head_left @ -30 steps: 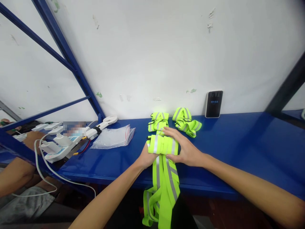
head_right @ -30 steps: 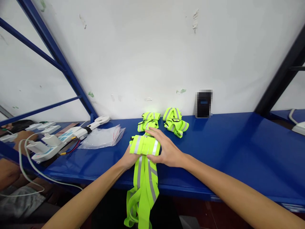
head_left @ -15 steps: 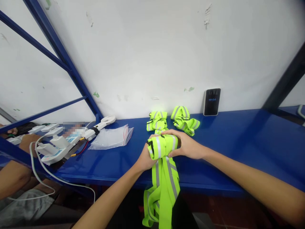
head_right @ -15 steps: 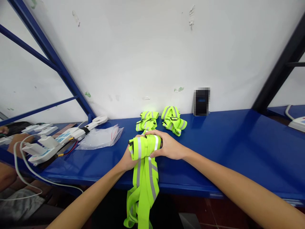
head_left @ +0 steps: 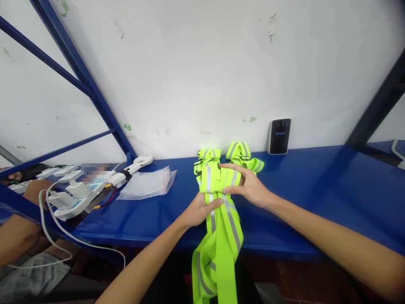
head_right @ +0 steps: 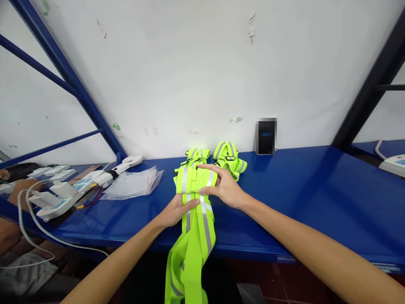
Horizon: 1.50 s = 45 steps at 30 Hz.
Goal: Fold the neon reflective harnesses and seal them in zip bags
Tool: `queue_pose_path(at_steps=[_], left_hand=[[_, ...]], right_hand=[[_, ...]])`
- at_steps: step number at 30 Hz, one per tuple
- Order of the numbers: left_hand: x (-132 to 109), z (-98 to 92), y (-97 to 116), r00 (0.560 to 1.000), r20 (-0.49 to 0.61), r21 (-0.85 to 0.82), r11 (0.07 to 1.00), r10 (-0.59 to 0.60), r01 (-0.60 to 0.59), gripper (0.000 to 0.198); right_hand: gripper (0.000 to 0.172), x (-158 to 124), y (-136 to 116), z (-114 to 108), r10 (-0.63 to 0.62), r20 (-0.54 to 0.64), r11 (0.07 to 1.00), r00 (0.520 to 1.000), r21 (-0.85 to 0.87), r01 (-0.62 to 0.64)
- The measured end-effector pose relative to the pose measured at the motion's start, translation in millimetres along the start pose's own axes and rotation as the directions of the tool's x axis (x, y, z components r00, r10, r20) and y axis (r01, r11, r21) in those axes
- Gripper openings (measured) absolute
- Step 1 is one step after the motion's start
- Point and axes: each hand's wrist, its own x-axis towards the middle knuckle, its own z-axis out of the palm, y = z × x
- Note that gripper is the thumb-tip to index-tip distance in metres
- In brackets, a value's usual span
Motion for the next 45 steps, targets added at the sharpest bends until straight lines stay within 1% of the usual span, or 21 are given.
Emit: queue_pose_path(at_steps=[2,4,8,9,12,13,14,17,18,25,29,33,37,42,43,45], left_hand=[[1.0,1.0,0.7,0.999,-0.016,-0.035,0.999,-0.032,0.031,0.051],[2.2,0.5,-0.2,0.998,-0.039,-0.048,0.998,-0.053,0.051,0.052],[3.5,-2.4,-5.4,0.995,-0.061,-0.052,0.996,-0.075,0.072,0.052],[3.6,-3.1,-7.3,0.992,-0.092,-0.056,0.995,-0.087,0.082,0.051],[4.2,-5.4,-12.4,0.965,-0.234,-0.045,0.992,-0.122,0.114,0.044],[4.5,-6.1,-13.4,0.962,-0.243,-0.032,0.992,-0.124,0.119,0.043],[4.9,-6.6,-13.8,0.968,-0.220,-0.019,0.992,-0.122,0.121,0.042],[6.0,-6.8,-11.5,0.989,-0.103,-0.010,0.994,-0.106,0.105,0.044],[6.2,-6.5,-9.9,0.991,-0.092,-0.016,0.995,-0.101,0.099,0.043],[6.1,-3.3,-3.7,0.983,-0.140,-0.033,0.993,-0.119,0.115,0.042],[6.4,-1.9,-4.7,0.980,-0.166,-0.028,0.994,-0.106,0.103,0.043],[5.9,-0.2,-3.2,0.983,-0.161,0.002,0.996,-0.084,0.085,0.046],[4.9,-0.2,-0.8,0.990,-0.126,0.058,0.996,-0.059,0.067,0.047],[5.3,-0.4,0.4,0.998,-0.053,0.073,0.997,-0.017,0.021,0.044],[5.6,-0.2,0.2,0.999,-0.051,0.074,0.997,-0.012,0.015,0.044],[6.1,0.1,-0.7,0.998,-0.055,0.062,0.998,-0.011,0.014,0.044]], right_hand=[[0.058,0.3,0.9,0.6,-0.037,-0.072,0.998,0.997,-0.059,0.033],[0.056,-0.3,1.8,2.3,-0.083,-0.112,0.987,0.990,-0.145,0.066],[0.052,-2.0,3.2,5.5,-0.137,-0.118,0.959,0.983,-0.265,0.102],[0.051,-2.2,3.5,6.1,-0.140,-0.116,0.955,0.983,-0.277,0.103],[0.051,-2.2,3.7,7.5,-0.147,-0.141,0.952,0.979,-0.288,0.101],[0.050,-2.1,3.7,7.9,-0.151,-0.157,0.952,0.976,-0.288,0.101],[0.050,-2.0,3.5,8.2,-0.155,-0.171,0.952,0.973,-0.288,0.101],[0.050,-1.8,2.6,8.7,-0.147,-0.180,0.957,0.973,-0.275,0.094],[0.050,-1.8,2.2,8.8,-0.141,-0.180,0.958,0.973,-0.273,0.088],[0.050,-2.5,4.0,11.5,-0.113,-0.198,0.966,0.974,-0.250,0.061],[0.050,-4.0,10.2,14.3,-0.160,-0.204,0.959,0.966,-0.265,0.103],[0.050,-5.9,12.5,14.1,-0.217,-0.181,0.930,0.959,-0.337,0.147],[0.050,-6.7,9.8,10.8,-0.236,-0.167,0.903,0.957,-0.401,0.152],[0.050,-6.3,6.1,5.3,-0.193,-0.127,0.904,0.973,-0.409,0.126],[0.052,-6.2,5.5,4.4,-0.193,-0.117,0.903,0.974,-0.410,0.130],[0.061,-5.9,3.9,3.3,-0.212,-0.112,0.895,0.971,-0.422,0.147]])
